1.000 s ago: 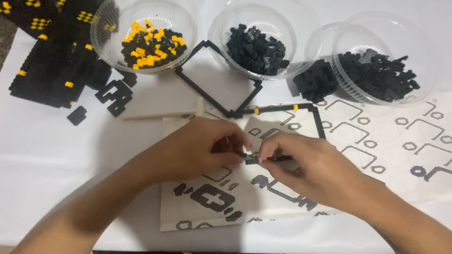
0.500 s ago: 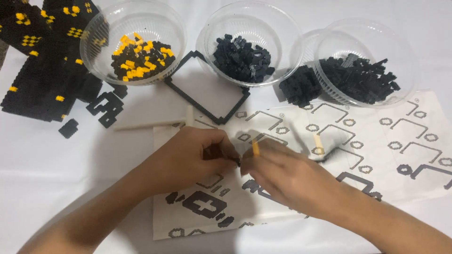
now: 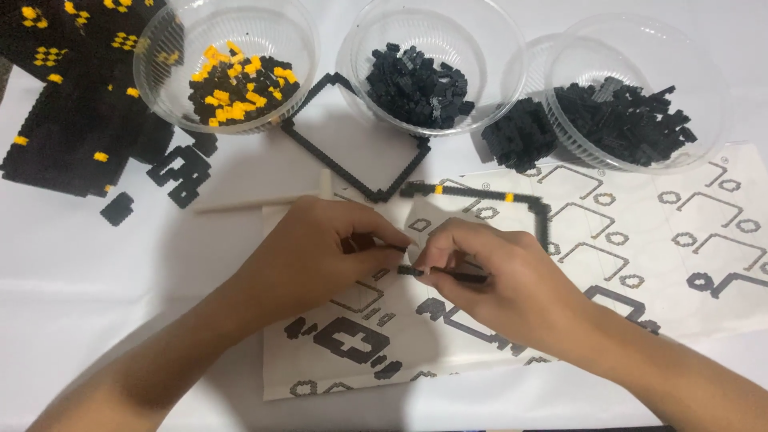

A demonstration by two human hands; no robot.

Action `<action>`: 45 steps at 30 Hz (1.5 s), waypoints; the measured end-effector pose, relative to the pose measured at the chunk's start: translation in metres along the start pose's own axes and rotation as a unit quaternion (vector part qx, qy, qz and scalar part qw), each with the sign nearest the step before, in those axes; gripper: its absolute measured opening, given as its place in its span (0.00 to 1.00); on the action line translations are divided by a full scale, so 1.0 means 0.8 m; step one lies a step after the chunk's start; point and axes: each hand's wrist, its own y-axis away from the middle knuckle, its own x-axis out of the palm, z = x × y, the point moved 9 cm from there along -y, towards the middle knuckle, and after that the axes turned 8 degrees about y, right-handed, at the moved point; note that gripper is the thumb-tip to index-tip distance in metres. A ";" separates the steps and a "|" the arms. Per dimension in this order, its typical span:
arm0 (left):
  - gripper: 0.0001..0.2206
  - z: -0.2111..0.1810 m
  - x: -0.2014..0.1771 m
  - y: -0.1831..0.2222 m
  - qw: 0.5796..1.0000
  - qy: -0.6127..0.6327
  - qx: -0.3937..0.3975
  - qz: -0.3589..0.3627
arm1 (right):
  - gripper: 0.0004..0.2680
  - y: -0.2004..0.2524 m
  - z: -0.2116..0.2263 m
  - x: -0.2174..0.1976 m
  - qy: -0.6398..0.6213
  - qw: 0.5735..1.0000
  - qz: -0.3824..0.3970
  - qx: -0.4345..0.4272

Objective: Assembling a rectangular frame using small interlocking plastic toy pieces on a template.

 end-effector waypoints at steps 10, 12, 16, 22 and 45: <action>0.07 -0.004 0.014 -0.001 0.987 -0.016 0.143 0.068 | 0.04 -0.001 -0.003 0.003 -0.021 1.000 0.007 0.000; 0.12 -0.006 0.016 0.001 0.984 -0.040 0.143 0.094 | 0.03 -0.001 -0.004 0.005 -0.019 1.000 0.016 0.009; 0.09 -0.003 0.019 0.001 0.990 -0.036 0.093 0.104 | 0.03 -0.002 -0.004 0.005 -0.028 0.999 0.017 0.003; 0.09 -0.003 0.024 0.000 0.982 -0.051 0.149 0.106 | 0.03 -0.003 -0.001 0.003 -0.007 1.000 0.017 -0.005; 0.05 -0.020 0.013 0.007 0.980 -0.024 0.184 0.073 | 0.03 -0.004 -0.005 0.006 -0.001 0.999 0.038 0.009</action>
